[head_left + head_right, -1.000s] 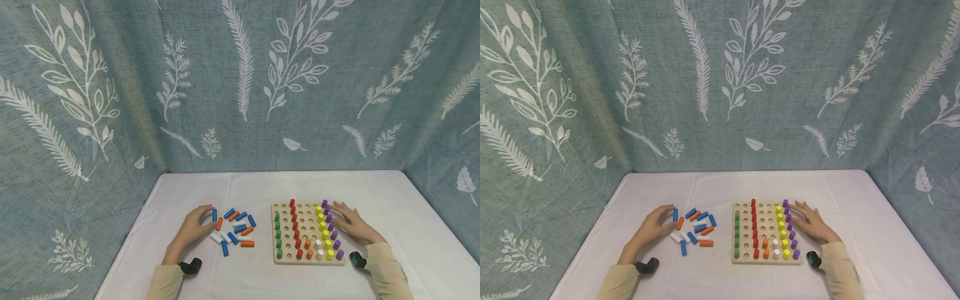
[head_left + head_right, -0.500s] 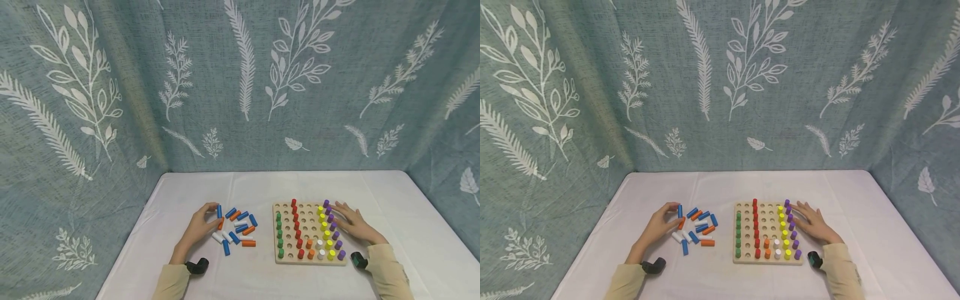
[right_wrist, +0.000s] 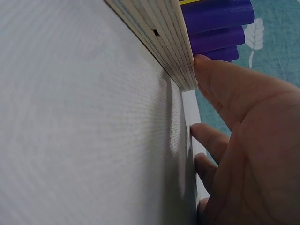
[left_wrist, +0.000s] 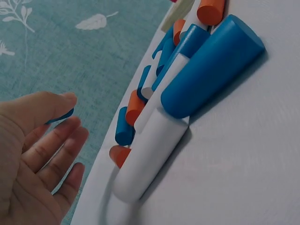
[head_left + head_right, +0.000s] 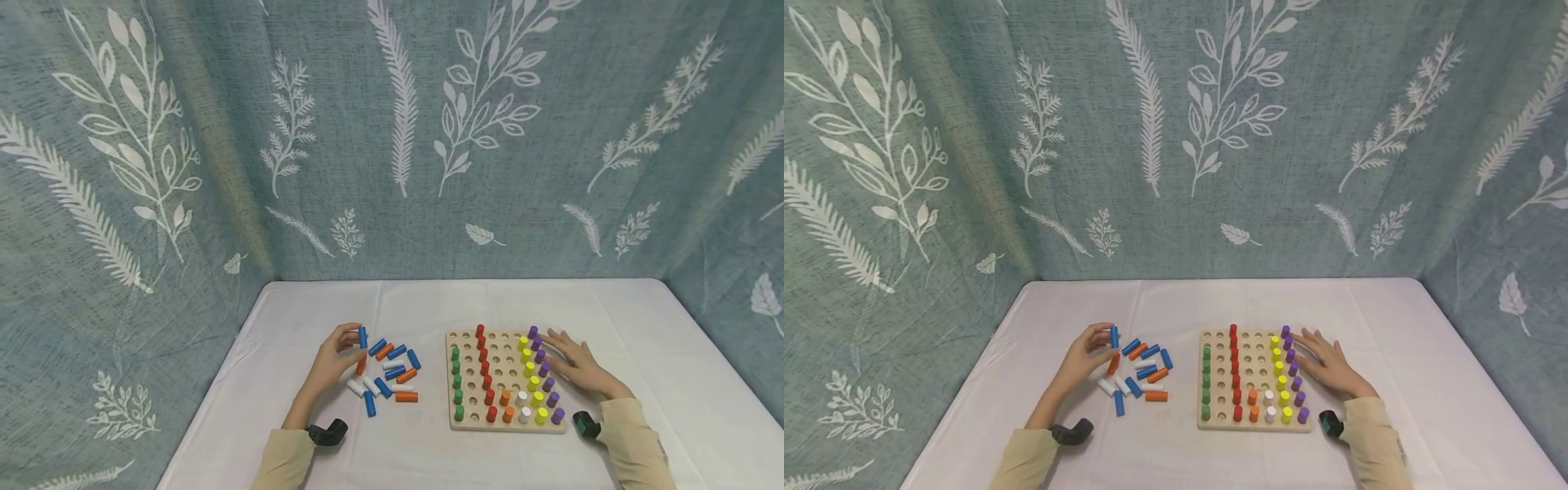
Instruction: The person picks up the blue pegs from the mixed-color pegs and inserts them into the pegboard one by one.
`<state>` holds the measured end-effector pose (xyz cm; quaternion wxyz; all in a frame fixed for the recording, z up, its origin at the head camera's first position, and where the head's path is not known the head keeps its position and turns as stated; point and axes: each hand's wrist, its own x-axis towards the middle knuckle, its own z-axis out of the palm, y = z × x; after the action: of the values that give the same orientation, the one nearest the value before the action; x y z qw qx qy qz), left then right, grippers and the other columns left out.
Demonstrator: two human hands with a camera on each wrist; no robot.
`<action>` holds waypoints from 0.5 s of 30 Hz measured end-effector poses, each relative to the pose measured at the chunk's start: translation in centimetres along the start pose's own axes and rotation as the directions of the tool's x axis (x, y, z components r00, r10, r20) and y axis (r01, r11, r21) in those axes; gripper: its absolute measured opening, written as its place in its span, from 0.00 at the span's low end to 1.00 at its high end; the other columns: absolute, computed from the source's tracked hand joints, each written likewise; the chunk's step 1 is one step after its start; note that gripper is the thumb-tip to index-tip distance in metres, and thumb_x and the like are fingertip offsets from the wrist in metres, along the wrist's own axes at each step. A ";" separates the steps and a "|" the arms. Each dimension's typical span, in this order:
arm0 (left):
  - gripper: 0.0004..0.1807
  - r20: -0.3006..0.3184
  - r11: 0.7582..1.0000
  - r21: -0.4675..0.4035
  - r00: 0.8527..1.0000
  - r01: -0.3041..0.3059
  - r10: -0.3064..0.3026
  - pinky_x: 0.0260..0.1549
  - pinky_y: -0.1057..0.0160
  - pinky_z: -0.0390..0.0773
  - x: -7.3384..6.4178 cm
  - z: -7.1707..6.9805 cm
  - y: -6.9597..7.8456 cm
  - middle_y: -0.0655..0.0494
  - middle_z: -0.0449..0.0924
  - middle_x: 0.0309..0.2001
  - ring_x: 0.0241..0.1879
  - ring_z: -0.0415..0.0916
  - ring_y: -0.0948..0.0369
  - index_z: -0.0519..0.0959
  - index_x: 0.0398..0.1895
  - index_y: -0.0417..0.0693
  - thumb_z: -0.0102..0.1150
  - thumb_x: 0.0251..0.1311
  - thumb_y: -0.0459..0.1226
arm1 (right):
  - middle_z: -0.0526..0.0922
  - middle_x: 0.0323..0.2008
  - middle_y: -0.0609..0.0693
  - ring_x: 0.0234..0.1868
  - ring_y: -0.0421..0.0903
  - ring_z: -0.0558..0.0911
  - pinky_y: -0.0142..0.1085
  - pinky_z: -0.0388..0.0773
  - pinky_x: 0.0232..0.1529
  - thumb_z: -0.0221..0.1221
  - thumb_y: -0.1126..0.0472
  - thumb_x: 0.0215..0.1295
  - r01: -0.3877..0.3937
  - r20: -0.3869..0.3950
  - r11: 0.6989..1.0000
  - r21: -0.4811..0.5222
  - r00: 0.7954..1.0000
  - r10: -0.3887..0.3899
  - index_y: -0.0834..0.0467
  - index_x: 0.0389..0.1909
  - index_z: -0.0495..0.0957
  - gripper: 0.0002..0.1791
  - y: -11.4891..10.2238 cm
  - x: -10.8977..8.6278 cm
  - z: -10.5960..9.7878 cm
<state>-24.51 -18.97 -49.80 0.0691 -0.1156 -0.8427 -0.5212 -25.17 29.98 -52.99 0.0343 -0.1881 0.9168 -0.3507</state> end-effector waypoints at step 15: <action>0.30 0.096 0.973 -0.205 0.991 0.109 -0.091 0.42 0.69 0.77 0.7 1.5 -0.1 0.40 0.77 0.48 0.44 0.79 0.56 0.64 0.61 0.37 0.62 0.56 0.32 | 0.49 0.66 0.73 0.66 0.75 0.42 0.68 0.25 0.61 0.50 0.55 0.68 0.020 -0.006 1.000 -0.005 1.000 -0.020 0.62 0.66 0.60 0.28 0.3 0.0 0.1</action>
<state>-25.19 -17.57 -50.40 -0.0061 -0.1017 -0.7901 -0.6045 -25.19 30.10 -53.27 0.0274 -0.1963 0.9157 -0.3495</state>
